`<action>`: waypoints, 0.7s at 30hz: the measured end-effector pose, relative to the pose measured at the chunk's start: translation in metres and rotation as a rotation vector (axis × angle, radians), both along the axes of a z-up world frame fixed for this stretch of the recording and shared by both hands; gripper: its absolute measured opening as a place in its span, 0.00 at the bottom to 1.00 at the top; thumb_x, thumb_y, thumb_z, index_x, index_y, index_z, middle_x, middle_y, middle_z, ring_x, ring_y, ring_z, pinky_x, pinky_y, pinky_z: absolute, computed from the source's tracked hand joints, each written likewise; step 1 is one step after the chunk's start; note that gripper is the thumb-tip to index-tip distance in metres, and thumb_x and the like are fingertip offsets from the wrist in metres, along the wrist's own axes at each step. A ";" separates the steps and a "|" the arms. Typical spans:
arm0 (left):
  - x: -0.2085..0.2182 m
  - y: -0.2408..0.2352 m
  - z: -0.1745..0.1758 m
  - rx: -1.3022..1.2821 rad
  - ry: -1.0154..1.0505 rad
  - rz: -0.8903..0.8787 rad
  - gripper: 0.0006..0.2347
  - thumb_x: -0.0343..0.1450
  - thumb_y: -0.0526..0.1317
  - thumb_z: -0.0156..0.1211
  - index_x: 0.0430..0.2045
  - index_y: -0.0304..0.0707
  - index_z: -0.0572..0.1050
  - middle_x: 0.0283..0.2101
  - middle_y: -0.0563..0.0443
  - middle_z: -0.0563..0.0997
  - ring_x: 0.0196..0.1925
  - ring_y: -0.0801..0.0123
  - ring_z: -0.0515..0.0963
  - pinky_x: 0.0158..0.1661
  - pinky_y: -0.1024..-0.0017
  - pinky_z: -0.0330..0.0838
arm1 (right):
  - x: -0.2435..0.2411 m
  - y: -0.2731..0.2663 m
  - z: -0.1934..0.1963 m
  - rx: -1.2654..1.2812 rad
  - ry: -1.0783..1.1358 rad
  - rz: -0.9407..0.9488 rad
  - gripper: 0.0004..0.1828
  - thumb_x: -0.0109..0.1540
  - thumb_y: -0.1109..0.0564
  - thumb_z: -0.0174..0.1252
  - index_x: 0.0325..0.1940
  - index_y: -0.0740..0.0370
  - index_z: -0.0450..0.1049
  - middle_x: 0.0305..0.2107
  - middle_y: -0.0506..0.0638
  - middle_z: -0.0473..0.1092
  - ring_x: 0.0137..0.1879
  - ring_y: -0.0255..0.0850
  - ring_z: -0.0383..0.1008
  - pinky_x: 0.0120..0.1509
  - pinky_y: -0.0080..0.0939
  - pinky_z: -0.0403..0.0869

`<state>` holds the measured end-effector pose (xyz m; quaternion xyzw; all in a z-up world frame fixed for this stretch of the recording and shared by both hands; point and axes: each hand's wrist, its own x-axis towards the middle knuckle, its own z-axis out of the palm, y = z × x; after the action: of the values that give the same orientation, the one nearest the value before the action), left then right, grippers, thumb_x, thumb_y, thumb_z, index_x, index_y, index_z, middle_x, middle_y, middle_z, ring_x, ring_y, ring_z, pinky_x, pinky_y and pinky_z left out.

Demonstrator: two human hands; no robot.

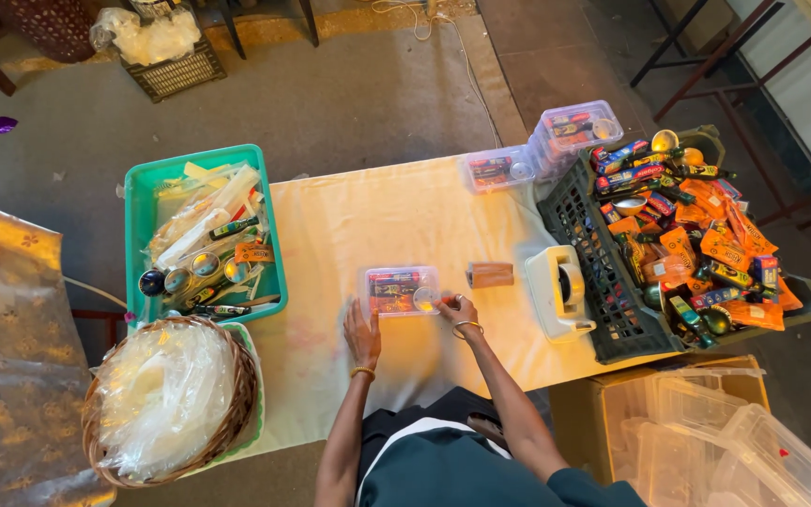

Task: The person organizes small cylindrical fireworks on a table covered with a white cloth. They place fireworks into a clear plastic container and then use a small brown sanding block to rub the surface of several fireworks, likely to clean or smooth them.

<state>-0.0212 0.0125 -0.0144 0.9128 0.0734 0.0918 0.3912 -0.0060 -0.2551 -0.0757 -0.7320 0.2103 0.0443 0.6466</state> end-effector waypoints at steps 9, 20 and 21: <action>0.012 -0.001 -0.033 0.081 0.087 -0.018 0.21 0.76 0.50 0.53 0.59 0.36 0.73 0.73 0.41 0.62 0.74 0.50 0.58 0.69 0.53 0.53 | 0.005 0.006 0.019 -0.113 0.100 0.014 0.23 0.55 0.44 0.72 0.38 0.64 0.74 0.28 0.50 0.78 0.28 0.36 0.80 0.27 0.35 0.75; 0.014 -0.013 -0.002 -0.829 0.348 0.156 0.20 0.70 0.42 0.63 0.57 0.38 0.72 0.46 0.45 0.82 0.44 0.60 0.81 0.41 0.65 0.78 | -0.014 -0.015 -0.005 0.247 0.181 0.024 0.28 0.60 0.32 0.63 0.37 0.61 0.73 0.25 0.52 0.77 0.26 0.37 0.77 0.26 0.33 0.71; 0.016 -0.014 -0.012 -0.960 0.442 0.181 0.20 0.69 0.40 0.65 0.55 0.37 0.71 0.44 0.46 0.81 0.41 0.62 0.80 0.39 0.66 0.78 | -0.015 -0.019 -0.007 0.273 0.174 0.014 0.29 0.60 0.30 0.60 0.38 0.60 0.72 0.25 0.53 0.77 0.26 0.38 0.78 0.27 0.34 0.72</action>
<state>-0.0054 -0.0017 -0.0264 0.6190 0.2661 -0.1130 0.7303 -0.0214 -0.2739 -0.0828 -0.6320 0.2524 0.1403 0.7192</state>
